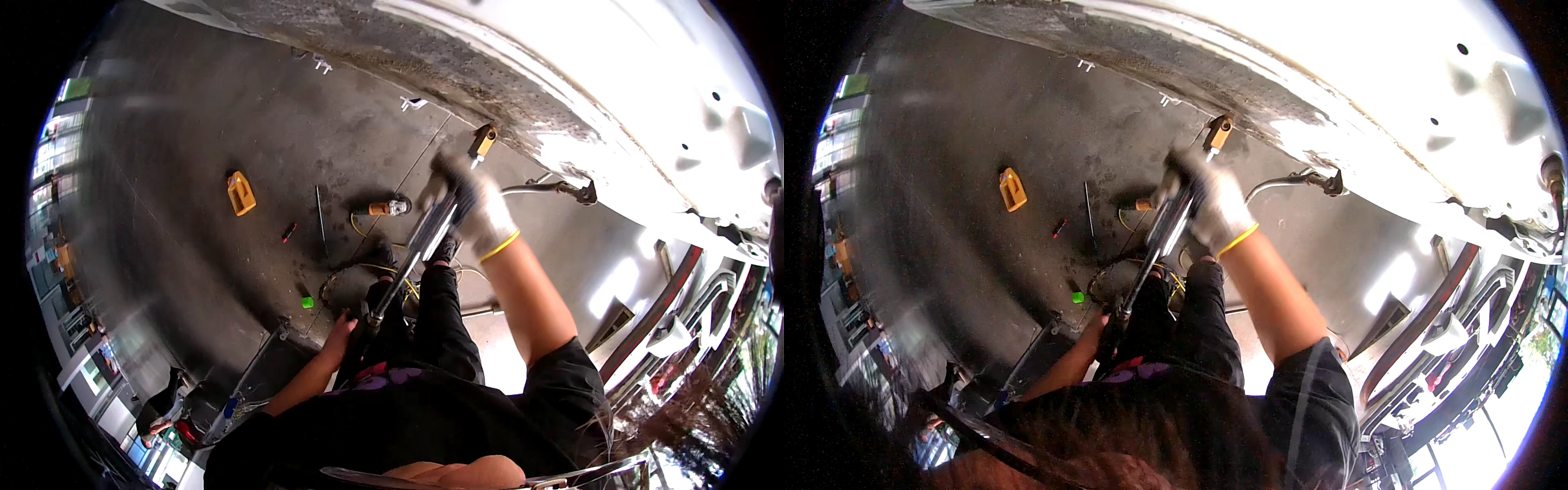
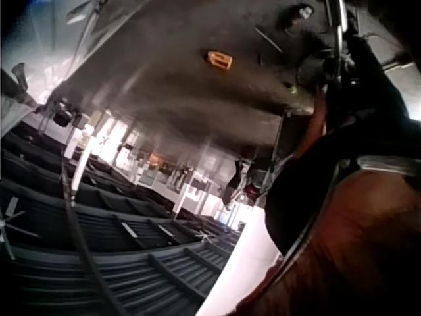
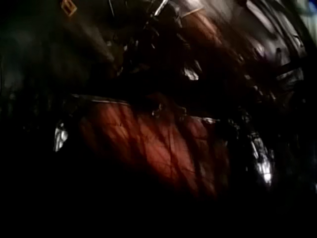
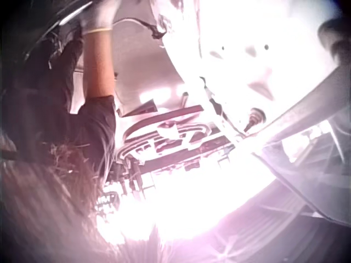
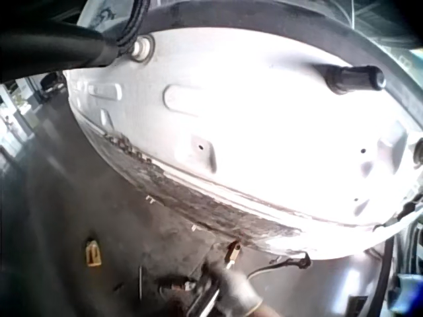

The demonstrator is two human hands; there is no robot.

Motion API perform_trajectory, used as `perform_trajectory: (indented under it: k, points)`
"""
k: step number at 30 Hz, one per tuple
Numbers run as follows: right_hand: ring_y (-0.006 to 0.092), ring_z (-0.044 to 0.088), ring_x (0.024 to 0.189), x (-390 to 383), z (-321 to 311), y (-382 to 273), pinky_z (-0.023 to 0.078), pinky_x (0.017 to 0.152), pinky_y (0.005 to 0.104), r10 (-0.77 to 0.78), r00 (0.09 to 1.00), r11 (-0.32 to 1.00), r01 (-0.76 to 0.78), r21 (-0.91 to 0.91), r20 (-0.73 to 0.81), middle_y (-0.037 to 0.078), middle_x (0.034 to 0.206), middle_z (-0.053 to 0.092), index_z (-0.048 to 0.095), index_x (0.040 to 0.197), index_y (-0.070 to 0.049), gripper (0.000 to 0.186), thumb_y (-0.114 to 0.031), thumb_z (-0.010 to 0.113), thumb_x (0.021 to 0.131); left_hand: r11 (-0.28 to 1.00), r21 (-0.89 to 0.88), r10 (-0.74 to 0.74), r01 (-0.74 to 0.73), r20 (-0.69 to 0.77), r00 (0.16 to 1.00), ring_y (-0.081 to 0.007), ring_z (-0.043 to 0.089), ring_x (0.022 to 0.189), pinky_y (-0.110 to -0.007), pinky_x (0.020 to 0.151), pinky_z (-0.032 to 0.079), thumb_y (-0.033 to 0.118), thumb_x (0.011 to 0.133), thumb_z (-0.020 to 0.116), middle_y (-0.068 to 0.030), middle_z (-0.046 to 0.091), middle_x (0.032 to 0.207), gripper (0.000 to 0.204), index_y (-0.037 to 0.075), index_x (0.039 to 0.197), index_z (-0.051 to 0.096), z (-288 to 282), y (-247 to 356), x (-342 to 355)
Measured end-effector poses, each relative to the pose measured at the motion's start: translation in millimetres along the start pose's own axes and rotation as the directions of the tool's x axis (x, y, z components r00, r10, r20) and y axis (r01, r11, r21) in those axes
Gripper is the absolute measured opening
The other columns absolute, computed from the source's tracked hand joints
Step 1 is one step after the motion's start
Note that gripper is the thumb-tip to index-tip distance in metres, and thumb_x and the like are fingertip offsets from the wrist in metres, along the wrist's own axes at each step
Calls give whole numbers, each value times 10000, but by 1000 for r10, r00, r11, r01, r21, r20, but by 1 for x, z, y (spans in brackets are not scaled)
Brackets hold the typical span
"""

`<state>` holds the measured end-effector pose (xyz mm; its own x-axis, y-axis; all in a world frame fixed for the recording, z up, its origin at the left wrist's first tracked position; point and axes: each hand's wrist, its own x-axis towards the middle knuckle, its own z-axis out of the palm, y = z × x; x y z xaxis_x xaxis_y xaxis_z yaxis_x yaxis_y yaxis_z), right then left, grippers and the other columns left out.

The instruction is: The person repairs a car body panel by positioning the tip of a slide hammer dent puller against the metal surface and sliding the weight repeatedly to pull out dents.

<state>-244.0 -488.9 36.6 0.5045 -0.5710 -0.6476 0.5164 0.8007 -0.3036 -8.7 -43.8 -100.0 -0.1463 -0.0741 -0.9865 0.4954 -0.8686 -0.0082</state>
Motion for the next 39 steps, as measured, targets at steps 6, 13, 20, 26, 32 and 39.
perform_trajectory:
  k: [6, 13, 20, 26, 32, 39]
  points:
    - [145, 676, 885, -87, -49, 214, 563, 803, 320, -81, 992, 894, 114, -434, 94, 28, 921, 696, 688, 1145, -40, 179, -206, 645, 1094, 925, 94, 371, -367, -27, 928, -312, 611, 1286, -405, 1091, 486, 346, 1057, 575, -178, 603, 1440, 733, 61, 1681, 315, 12, -9, -59]
    - [187, 654, 685, -99, -62, 262, 540, 661, 353, 265, 964, 934, -254, -253, 12, 68, 849, 695, 670, 937, -43, 307, -287, 607, 1113, 932, 159, 354, -327, -199, 914, -327, 568, 1347, -385, 1128, 450, 315, 1057, 576, -199, 552, 1524, 754, 19, 1687, 286, -15, -75, -87]
    - [238, 627, 629, -46, -25, 143, 517, 633, 411, 85, 996, 984, -86, -154, -18, 123, 769, 663, 676, 1025, 6, 314, -280, 578, 1111, 928, 74, 372, -365, -185, 909, -283, 549, 1382, -368, 1151, 439, 302, 1055, 587, -171, 493, 1603, 769, 53, 1709, 267, 33, 13, -37]
    - [279, 603, 588, -56, -15, 118, 504, 620, 410, 85, 990, 995, -77, -69, 114, 127, 659, 592, 654, 963, 18, 370, -290, 531, 1126, 967, -34, 254, -253, 71, 964, -269, 607, 1326, -402, 1092, 509, 312, 1045, 601, -129, 563, 1517, 807, 117, 1726, 215, 60, 29, -52]
    - [243, 612, 580, -59, -10, 110, 511, 595, 387, 101, 990, 990, -90, -110, 102, 121, 676, 612, 666, 981, 17, 355, -290, 557, 1123, 983, 90, 158, -161, 42, 987, -267, 662, 1242, -403, 1015, 562, 316, 1053, 584, -119, 625, 1444, 766, 138, 1713, 240, 62, 24, -56]
    - [214, 650, 649, -58, -6, 119, 544, 650, 369, 84, 981, 990, -62, -124, 173, 96, 760, 659, 661, 1065, 1, 296, -290, 627, 1107, 971, 48, 233, -234, 24, 972, -244, 703, 1175, -413, 934, 603, 259, 1072, 538, -102, 665, 1395, 638, 146, 1671, 349, 48, 28, -54]
